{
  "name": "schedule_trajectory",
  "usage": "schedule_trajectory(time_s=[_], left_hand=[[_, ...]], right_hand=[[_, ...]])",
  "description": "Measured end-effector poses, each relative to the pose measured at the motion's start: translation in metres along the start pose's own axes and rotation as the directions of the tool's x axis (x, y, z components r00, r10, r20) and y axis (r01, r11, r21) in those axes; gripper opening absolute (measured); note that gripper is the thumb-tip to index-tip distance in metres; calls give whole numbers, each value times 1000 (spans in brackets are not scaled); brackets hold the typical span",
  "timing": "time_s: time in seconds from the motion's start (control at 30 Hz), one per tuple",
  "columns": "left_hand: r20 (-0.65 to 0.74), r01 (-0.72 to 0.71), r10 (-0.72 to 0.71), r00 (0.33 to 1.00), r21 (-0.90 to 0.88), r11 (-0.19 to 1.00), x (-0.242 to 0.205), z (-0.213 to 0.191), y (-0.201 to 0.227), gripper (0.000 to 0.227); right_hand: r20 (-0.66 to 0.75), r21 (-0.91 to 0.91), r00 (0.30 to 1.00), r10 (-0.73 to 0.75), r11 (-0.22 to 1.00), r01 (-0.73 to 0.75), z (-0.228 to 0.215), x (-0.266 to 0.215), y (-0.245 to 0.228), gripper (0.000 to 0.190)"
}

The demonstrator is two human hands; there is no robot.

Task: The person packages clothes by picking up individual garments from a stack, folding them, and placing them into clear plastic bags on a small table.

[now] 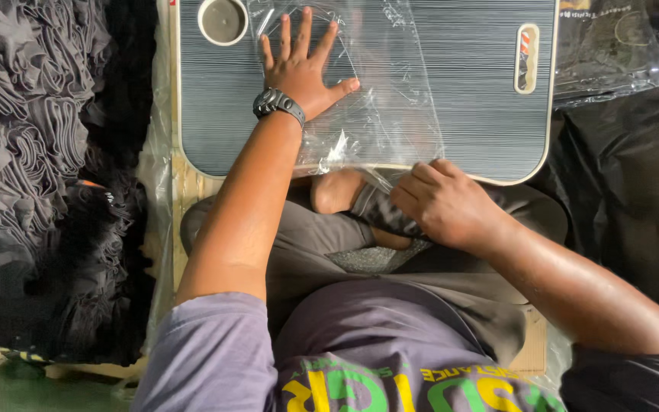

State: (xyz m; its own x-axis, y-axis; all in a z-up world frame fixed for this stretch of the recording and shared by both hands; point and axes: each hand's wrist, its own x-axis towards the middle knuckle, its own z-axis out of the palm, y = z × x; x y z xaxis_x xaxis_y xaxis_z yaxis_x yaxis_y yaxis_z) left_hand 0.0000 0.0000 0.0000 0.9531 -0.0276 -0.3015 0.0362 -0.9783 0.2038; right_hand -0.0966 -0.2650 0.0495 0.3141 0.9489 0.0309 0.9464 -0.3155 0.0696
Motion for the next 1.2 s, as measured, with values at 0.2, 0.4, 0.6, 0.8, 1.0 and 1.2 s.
schedule_trajectory(time_s=[0.2,0.4,0.6,0.8,1.0,1.2], left_hand=[[-21,29,-29,999,-10,1000,4,6,-1,89],[-64,24,-27,998,-53,998,1,5,6,83],[-784,-303,391,483,269,914,0,25,-3,26],[-155,-130,146,977,106,986,-21,32,19,95],[-298,-187,197,934,62,980,-33,68,12,123],[-84,-96,101,991,59,994,-44,40,26,123]], right_hand=[[-61,-2,998,8,1000,-8,1,-36,-16,10],[-233,-61,922,309,942,-331,79,-84,-12,9],[-223,292,751,621,778,-557,46,-73,-31,24],[-503,535,627,595,784,-315,-26,-26,0,23],[3,353,968,249,906,-234,8,62,58,68],[-436,46,899,46,999,-29,53,1,27,4]])
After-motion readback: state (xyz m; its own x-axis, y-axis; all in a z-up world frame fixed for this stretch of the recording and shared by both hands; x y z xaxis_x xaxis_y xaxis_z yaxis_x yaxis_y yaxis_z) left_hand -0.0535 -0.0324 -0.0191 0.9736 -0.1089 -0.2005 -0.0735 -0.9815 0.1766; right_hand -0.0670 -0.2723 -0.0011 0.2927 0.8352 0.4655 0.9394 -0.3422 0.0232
